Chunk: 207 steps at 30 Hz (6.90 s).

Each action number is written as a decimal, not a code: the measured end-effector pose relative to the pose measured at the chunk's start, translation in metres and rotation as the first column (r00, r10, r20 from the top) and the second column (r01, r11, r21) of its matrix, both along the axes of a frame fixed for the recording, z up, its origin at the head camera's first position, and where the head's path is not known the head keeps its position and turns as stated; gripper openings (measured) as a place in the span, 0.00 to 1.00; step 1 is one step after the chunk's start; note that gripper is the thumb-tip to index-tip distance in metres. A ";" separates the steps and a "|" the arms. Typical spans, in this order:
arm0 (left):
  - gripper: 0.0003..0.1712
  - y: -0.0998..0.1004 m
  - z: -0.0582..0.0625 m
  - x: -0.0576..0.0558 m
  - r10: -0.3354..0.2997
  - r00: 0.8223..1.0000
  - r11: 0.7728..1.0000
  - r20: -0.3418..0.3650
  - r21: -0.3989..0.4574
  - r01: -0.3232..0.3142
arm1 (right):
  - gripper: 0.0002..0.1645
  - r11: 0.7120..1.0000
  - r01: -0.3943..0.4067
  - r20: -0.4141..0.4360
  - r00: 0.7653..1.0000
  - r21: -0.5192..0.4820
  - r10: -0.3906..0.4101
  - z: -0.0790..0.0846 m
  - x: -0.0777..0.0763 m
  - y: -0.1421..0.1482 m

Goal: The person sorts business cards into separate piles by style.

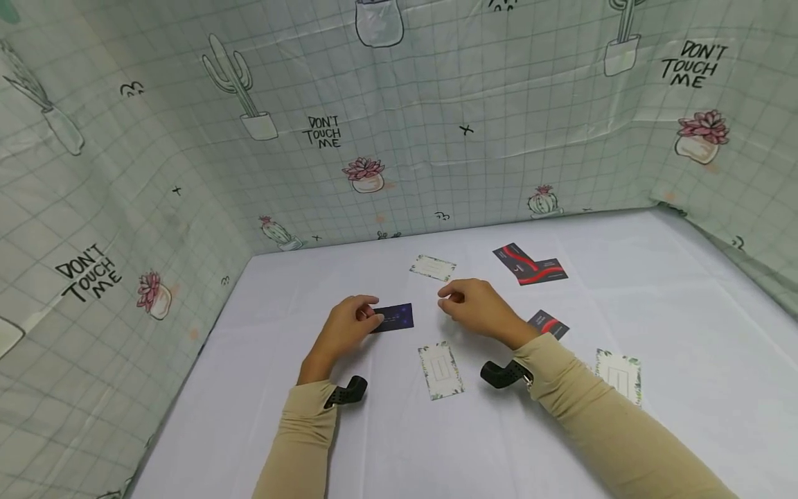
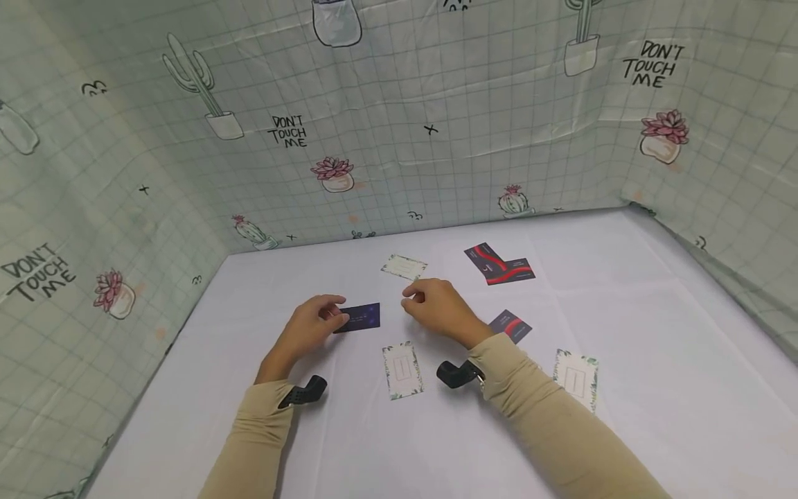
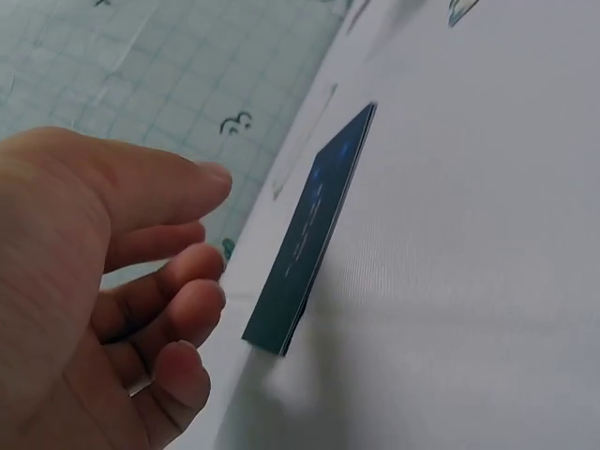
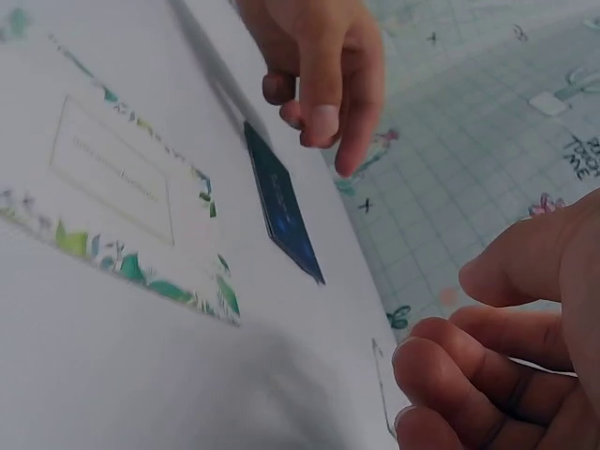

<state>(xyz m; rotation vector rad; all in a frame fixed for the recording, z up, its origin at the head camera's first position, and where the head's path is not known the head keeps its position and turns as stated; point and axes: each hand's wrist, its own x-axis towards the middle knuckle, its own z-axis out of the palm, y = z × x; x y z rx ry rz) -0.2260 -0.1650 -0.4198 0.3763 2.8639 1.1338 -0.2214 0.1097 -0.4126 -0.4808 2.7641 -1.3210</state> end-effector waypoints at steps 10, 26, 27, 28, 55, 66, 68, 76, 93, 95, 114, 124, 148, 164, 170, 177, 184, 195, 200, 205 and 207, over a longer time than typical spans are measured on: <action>0.16 0.021 0.003 0.006 -0.145 0.989 0.989 0.033 0.043 0.144 | 0.16 0.998 -0.050 0.037 0.998 0.034 0.049 -0.010 0.014 0.012; 0.11 0.051 0.001 0.016 -0.333 0.933 0.931 0.134 -0.108 0.348 | 0.11 0.967 -0.234 -0.070 0.968 0.100 0.241 -0.019 0.050 0.016; 0.10 0.052 0.002 0.016 -0.340 0.931 0.927 0.135 -0.119 0.356 | 0.11 0.964 -0.243 -0.074 0.965 0.109 0.252 -0.020 0.053 0.017; 0.10 0.053 0.001 0.017 -0.345 0.929 0.924 0.134 -0.128 0.361 | 0.11 0.961 -0.251 -0.080 0.962 0.116 0.261 -0.021 0.056 0.018; 0.08 0.058 0.002 0.020 -0.310 0.942 0.930 0.130 -0.164 0.329 | 0.39 0.897 -0.281 -0.132 0.930 0.341 0.342 -0.024 0.078 0.021; 0.11 0.055 -0.003 0.022 -0.317 0.942 0.935 0.106 -0.134 0.329 | 0.31 0.917 -0.276 -0.121 0.939 0.288 0.321 -0.028 0.078 0.021; 0.11 0.055 -0.003 0.022 -0.319 0.942 0.935 0.109 -0.125 0.331 | 0.30 0.918 -0.272 -0.134 0.938 0.289 0.321 -0.030 0.078 0.021; 0.12 0.055 0.000 0.023 -0.317 0.940 0.937 0.130 -0.110 0.331 | 0.30 0.933 -0.254 -0.147 0.943 0.256 0.298 -0.030 0.077 0.021; 0.08 0.059 0.001 0.024 -0.312 0.937 0.928 0.155 -0.160 0.336 | 0.21 0.949 -0.175 -0.129 0.968 0.262 0.214 -0.023 0.072 0.026; 0.11 0.059 0.001 0.023 -0.314 0.937 0.928 0.155 -0.159 0.337 | 0.19 0.948 -0.161 -0.128 0.971 0.274 0.201 -0.023 0.070 0.028; 0.32 0.067 0.004 0.028 -0.353 0.924 0.855 0.147 -0.350 0.382 | 0.31 0.911 -0.024 -0.191 0.975 0.413 0.112 -0.017 0.077 0.023; 0.28 0.069 0.001 0.030 -0.295 0.949 0.879 0.108 -0.359 0.314 | 0.23 0.925 -0.035 -0.142 0.985 0.379 0.095 -0.013 0.072 0.028; 0.29 0.066 0.001 0.028 -0.341 0.932 0.880 0.120 -0.310 0.361 | 0.21 0.952 -0.107 -0.023 0.993 0.287 0.118 -0.015 0.063 0.038; 0.28 0.067 -0.001 0.028 -0.342 0.932 0.908 0.119 -0.213 0.360 | 0.21 0.977 -0.131 -0.060 0.988 0.167 0.143 -0.021 0.060 0.039; 0.28 0.066 -0.001 0.026 -0.360 0.927 0.917 0.105 -0.142 0.373 | 0.21 0.990 -0.113 -0.022 0.993 0.089 0.115 -0.022 0.054 0.041; 0.31 0.065 -0.002 0.022 -0.374 0.922 0.917 0.100 -0.107 0.383 | 0.25 0.992 -0.094 0.037 0.995 0.084 0.092 -0.020 0.047 0.042; 0.32 0.065 -0.001 0.022 -0.362 0.928 0.927 0.084 -0.072 0.368 | 0.27 0.990 -0.108 0.037 0.994 0.086 0.105 -0.012 0.039 0.042; 0.33 0.075 0.007 0.013 -0.262 0.964 0.954 0.040 -0.140 0.265 | 0.25 0.996 -0.080 0.061 0.995 0.036 0.077 -0.004 0.016 0.049; 0.33 0.081 0.008 0.005 -0.238 0.968 0.964 0.075 -0.101 0.245 | 0.24 0.999 -0.044 0.090 0.995 0.001 0.044 -0.004 0.005 0.051; 0.33 0.085 0.009 -0.005 -0.203 0.974 0.975 0.101 -0.073 0.210 | 0.24 1.000 -0.020 0.064 0.998 0.005 0.020 -0.006 -0.007 0.050; 0.33 0.085 0.009 -0.009 -0.198 0.975 0.978 0.101 -0.053 0.204 | 0.24 1.000 -0.010 0.043 0.999 0.021 0.009 -0.006 -0.011 0.049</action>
